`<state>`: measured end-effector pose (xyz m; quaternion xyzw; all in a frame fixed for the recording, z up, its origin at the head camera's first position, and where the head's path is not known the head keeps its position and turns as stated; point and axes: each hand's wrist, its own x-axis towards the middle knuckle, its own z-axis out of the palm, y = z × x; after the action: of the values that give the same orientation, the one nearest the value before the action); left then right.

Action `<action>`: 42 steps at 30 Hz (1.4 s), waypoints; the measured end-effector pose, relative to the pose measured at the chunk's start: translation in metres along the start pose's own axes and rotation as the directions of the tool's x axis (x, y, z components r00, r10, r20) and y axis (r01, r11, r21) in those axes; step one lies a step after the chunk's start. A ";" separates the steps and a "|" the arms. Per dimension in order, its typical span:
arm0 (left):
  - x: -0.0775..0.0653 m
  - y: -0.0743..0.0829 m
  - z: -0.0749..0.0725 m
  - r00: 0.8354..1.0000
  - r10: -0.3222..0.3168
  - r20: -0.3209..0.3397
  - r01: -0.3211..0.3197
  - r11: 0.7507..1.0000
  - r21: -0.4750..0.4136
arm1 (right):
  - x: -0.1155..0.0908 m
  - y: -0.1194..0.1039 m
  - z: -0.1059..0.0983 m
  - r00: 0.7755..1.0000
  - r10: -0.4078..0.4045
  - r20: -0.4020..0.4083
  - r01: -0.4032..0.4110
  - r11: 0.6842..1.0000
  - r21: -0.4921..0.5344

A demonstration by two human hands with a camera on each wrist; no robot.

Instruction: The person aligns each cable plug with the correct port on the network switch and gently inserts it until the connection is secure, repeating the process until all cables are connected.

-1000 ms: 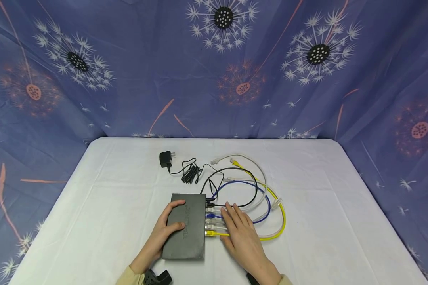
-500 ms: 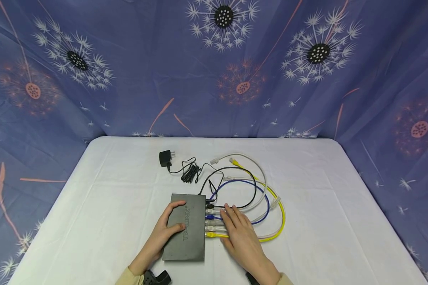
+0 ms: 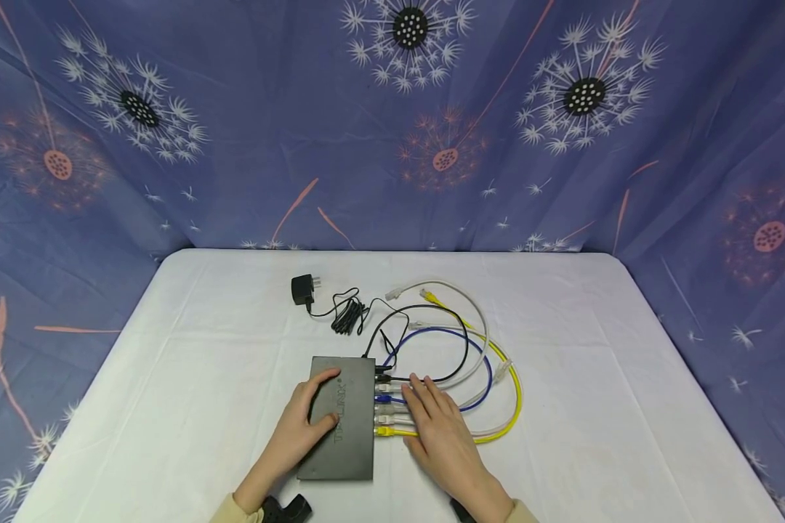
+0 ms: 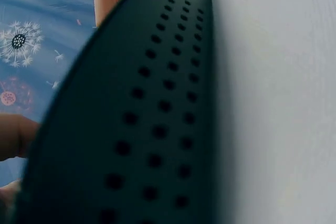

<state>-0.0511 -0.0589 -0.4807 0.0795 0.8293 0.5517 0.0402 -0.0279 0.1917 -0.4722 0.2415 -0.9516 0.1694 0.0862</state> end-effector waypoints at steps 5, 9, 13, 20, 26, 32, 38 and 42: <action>-0.003 0.002 0.000 1.000 0.017 -0.005 -0.016 0.997 0.081 | 0.001 -0.001 -0.001 1.000 0.007 0.013 -0.007 1.000 -0.004; -0.004 0.002 0.002 0.998 0.052 -0.016 -0.049 0.988 0.146 | 0.001 -0.002 -0.001 1.000 0.015 0.017 -0.015 1.000 -0.003; -0.004 0.002 0.003 0.996 0.080 -0.029 -0.074 0.981 0.178 | 0.000 -0.002 -0.001 1.000 0.018 0.012 -0.018 1.000 -0.008; -0.004 0.004 0.002 0.997 0.069 -0.025 -0.063 0.978 0.197 | 0.000 0.000 -0.001 1.000 0.011 0.001 -0.011 1.000 -0.019; -0.002 0.002 0.001 0.998 0.064 -0.018 -0.059 0.979 0.194 | 0.002 -0.001 -0.002 1.000 -0.003 -0.014 0.002 1.000 -0.029; 0.001 -0.001 -0.001 0.998 0.067 -0.006 -0.064 0.980 0.186 | 0.004 0.000 -0.002 1.000 -0.006 -0.025 0.005 1.000 -0.028; 0.003 0.000 0.000 0.996 0.084 -0.009 -0.080 0.977 0.198 | 0.005 0.001 0.000 0.999 -0.006 -0.035 0.006 1.000 -0.016; 0.003 0.002 0.001 0.993 0.118 -0.008 -0.113 0.968 0.225 | 0.005 0.002 0.000 0.999 -0.007 -0.039 0.007 1.000 -0.010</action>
<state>-0.0533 -0.0570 -0.4795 0.1258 0.8805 0.4569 -0.0100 -0.0330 0.1909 -0.4714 0.2410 -0.9497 0.1693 0.1063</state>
